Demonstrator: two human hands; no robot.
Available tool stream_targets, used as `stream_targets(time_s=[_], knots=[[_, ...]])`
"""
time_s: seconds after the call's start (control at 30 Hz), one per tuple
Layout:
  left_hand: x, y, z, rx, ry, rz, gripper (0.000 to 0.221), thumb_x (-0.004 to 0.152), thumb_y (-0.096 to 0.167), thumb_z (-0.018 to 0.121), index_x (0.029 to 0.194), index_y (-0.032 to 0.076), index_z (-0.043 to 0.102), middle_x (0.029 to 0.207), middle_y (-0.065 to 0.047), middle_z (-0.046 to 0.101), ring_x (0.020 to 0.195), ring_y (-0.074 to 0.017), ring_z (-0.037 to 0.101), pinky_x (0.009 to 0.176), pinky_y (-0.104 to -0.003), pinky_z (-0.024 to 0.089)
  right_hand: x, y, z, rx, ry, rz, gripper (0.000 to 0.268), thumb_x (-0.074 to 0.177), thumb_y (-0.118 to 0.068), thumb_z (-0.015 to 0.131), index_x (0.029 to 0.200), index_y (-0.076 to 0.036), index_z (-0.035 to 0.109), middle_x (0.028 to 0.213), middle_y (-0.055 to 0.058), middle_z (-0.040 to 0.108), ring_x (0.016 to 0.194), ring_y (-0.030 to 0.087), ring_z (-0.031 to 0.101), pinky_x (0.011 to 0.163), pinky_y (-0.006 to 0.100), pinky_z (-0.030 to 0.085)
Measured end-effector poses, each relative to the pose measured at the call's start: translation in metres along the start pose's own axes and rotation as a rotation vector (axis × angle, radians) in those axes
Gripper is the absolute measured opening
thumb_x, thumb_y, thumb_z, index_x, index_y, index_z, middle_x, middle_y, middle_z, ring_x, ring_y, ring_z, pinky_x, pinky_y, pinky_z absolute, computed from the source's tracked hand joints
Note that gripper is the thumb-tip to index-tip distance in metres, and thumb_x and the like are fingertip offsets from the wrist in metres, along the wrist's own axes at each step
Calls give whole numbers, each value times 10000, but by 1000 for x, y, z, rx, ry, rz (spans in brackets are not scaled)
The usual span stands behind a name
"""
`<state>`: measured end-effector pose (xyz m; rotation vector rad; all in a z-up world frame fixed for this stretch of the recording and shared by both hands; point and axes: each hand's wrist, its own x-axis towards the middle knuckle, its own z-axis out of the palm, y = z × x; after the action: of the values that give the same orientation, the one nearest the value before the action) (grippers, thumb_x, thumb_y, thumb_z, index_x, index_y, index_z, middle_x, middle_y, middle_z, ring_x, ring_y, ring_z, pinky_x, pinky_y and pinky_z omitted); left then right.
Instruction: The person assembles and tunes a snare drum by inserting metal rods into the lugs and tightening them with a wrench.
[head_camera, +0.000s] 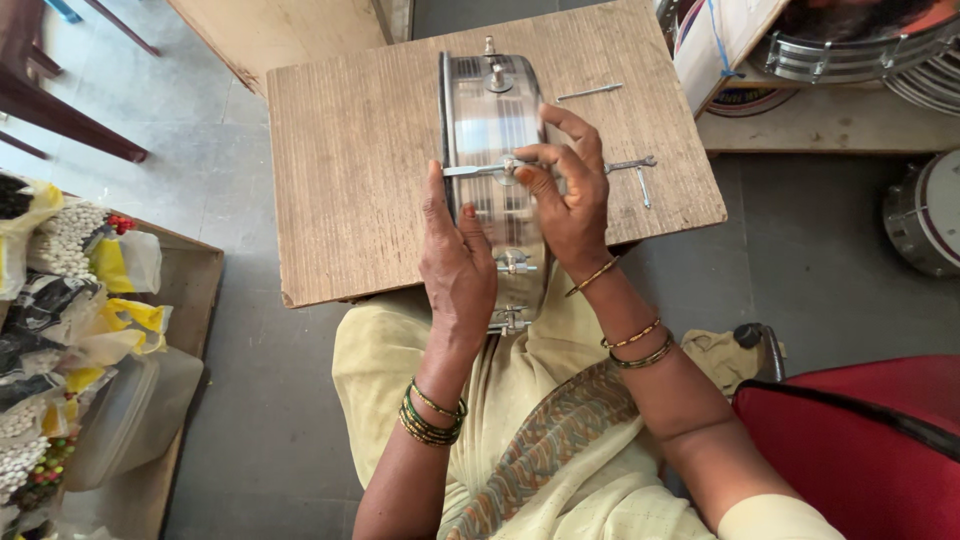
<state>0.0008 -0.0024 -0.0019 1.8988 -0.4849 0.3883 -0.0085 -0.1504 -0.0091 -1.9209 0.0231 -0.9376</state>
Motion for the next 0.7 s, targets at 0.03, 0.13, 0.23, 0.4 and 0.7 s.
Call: stream_targets(time_s=[0.03, 0.13, 0.23, 0.4, 0.7], knots=[[-1, 0, 1, -10, -4, -14, 531, 1102, 97, 485, 1598, 79, 297, 1276, -246, 675, 771, -263, 689, 686, -383, 561, 0, 1, -1, -28, 5, -18, 192, 1005, -234, 735, 1084, -59, 724, 1438, 129, 542, 1337, 255, 565, 1047, 348, 561], [-1, -2, 3, -9, -5, -45, 532, 1091, 93, 494, 1591, 72, 315, 1280, -254, 672, 806, -298, 708, 708, -396, 566, 3, 4, -4, -105, 6, -83, 172, 1000, -204, 756, 1074, -51, 732, 1415, 118, 573, 1314, 253, 574, 1047, 361, 540], [-1, -5, 4, 35, 0, -52, 530, 1098, 99, 497, 1598, 74, 323, 1198, -246, 687, 859, -339, 713, 731, -415, 558, 4, 5, -4, -166, 7, -123, 156, 994, -189, 767, 1066, -52, 742, 1391, 103, 595, 1291, 248, 578, 1035, 368, 529], [3, -9, 2, 13, 13, -51, 517, 1099, 103, 479, 1591, 69, 323, 1216, -265, 681, 872, -350, 720, 719, -422, 566, 4, 2, 7, -18, 7, 61, 144, 973, -195, 752, 1042, -70, 734, 1310, 75, 617, 1184, 223, 594, 936, 342, 564], [26, -30, -18, 38, 55, 278, 385, 1230, 159, 468, 1526, -25, 304, 1366, -344, 541, 1185, -438, 629, 915, -462, 604, -12, -8, 2, -114, -9, -153, 101, 984, -105, 751, 1067, -62, 712, 1233, 65, 662, 1328, 293, 542, 1111, 409, 484]])
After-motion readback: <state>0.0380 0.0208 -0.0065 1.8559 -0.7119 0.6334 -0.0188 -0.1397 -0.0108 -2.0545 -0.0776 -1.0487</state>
